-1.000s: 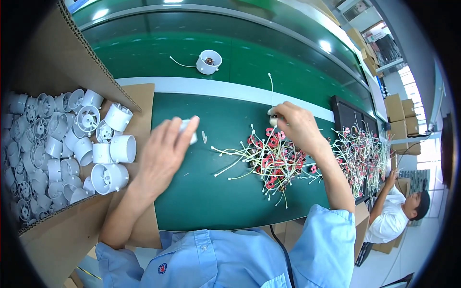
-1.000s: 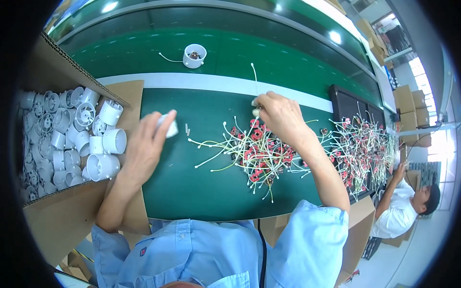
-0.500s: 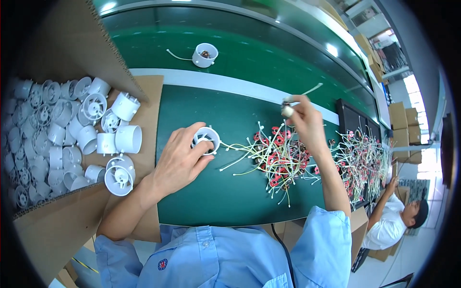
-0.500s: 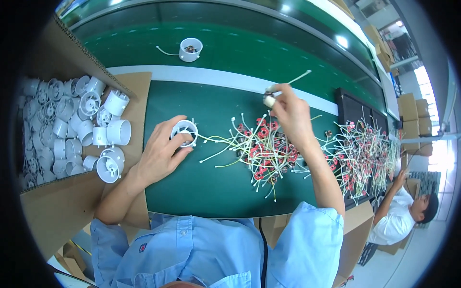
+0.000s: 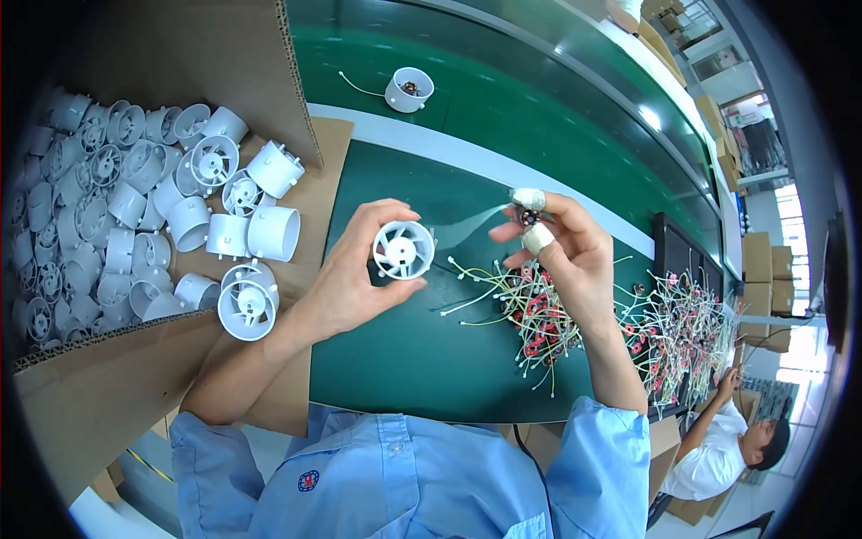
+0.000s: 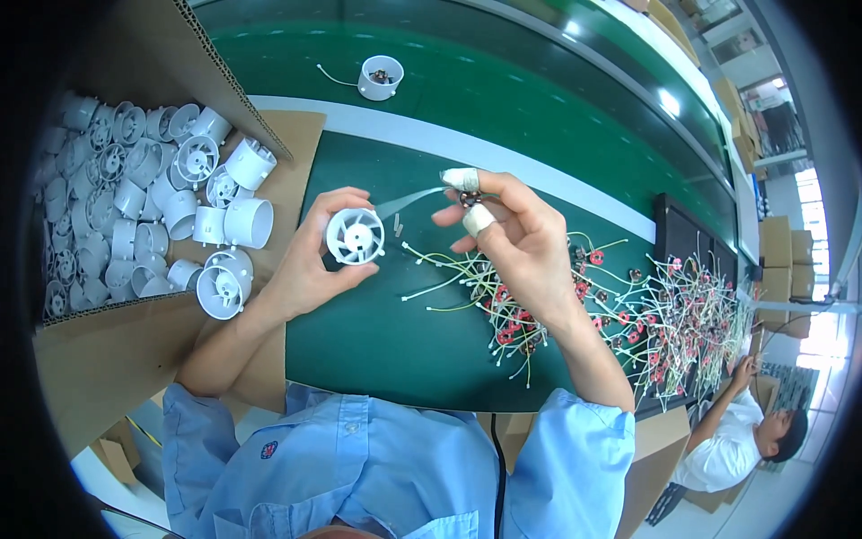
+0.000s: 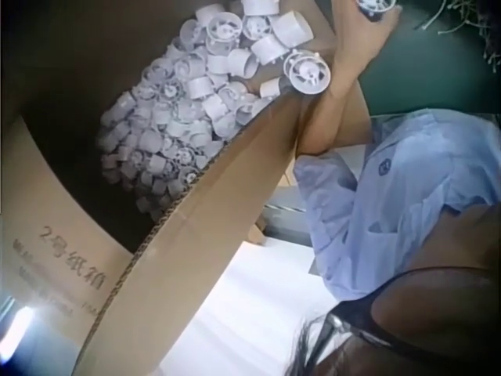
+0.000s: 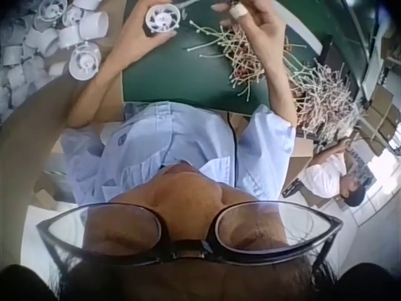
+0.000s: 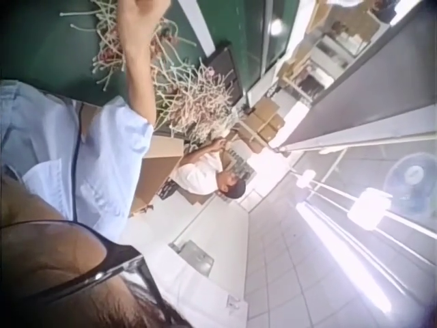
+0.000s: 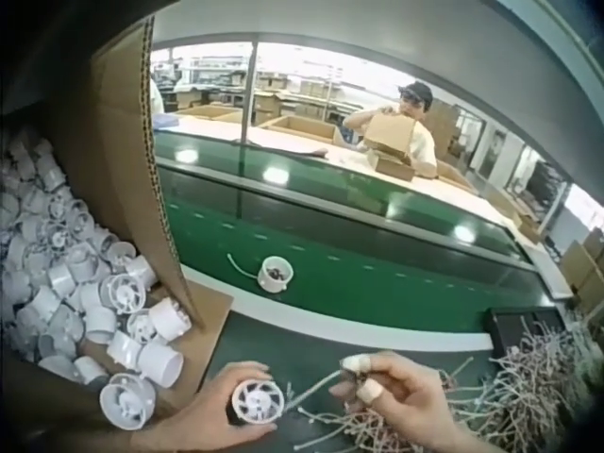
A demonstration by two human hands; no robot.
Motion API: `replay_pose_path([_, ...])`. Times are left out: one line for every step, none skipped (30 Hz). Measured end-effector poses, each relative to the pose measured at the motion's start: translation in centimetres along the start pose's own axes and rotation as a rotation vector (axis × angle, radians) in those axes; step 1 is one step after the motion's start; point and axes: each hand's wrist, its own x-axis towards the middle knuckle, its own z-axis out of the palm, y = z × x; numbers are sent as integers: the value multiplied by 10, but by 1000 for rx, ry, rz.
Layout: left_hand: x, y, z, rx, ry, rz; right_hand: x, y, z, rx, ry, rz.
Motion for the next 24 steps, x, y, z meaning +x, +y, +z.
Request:
replay_pose_path([0,-1,1,-134,28,-29,-1,0,0,0,-5,0])
replay_pose_path([0,-2,-1,-134,32,-31,-2,1,-2,-57,-10,-50])
replay_pose_path([-1,-2,-4,-161,-17,-87,-3,1,-4,-114,-14,-101])
replay_pose_path([0,2,-6,-189,-67,-144,-3,1,-6,-171,-17,-150])
replay_pose_path([0,4,-8,-217,-118,-201,-2,1,-7,-171,-19,-148])
replay_pose_path([-1,2,-7,-219,-117,-202,-2,0,-8,-274,-23,-226])
replay_pose_path([-2,-3,-5,-197,-100,-179,-1,-1,-9,-378,-27,-303])
replay_pose_path([-3,-7,-3,-176,-83,-156,0,-3,-9,-482,-30,-380])
replay_pose_path([-2,-10,0,-162,-76,-127,1,-5,-9,-492,-23,-374])
replay_pose_path([-1,-11,0,-172,-86,-122,5,-6,-5,-513,-12,-429])
replay_pose_path([-2,-12,-3,-252,-108,-138,10,-7,-1,-532,-4,-483])
replay_pose_path([-3,-12,-6,-333,-130,-153,14,-8,0,-551,4,-539])
replay_pose_path([-3,-12,-6,-412,-152,-170,17,-9,-2,-561,7,-533])
replay_pose_path([-1,-9,-9,-416,-154,-172,21,-11,-1,-602,-16,-581])
replay_pose_path([1,-5,-12,-505,-200,-234,25,-13,0,-641,-40,-630])
replay_pose_path([4,-2,-16,-594,-246,-297,28,-14,0,-679,-65,-679])
replay_pose_path([5,-1,-17,-681,-291,-361,29,-15,1,-677,-67,-676])
replay_pose_path([4,-2,-17,-682,-290,-364,31,-15,2,-685,-68,-695])
replay_pose_path([4,-2,-17,-728,-272,-390,33,-17,3,-692,-71,-718])
replay_pose_path([3,-3,-17,-775,-255,-416,35,-18,4,-699,-73,-740])
replay_pose_path([2,-3,-17,-821,-238,-442,38,-18,5,-695,-75,-741])
replay_pose_path([1,-4,-16,-820,-234,-444,40,-19,6,-711,-74,-759])
replay_pose_path([-1,-5,-14,-651,-219,-378,43,-19,8,-727,-73,-777])
replay_pose_path([-2,-6,-12,-484,-204,-313,45,-19,9,-744,-74,-793])
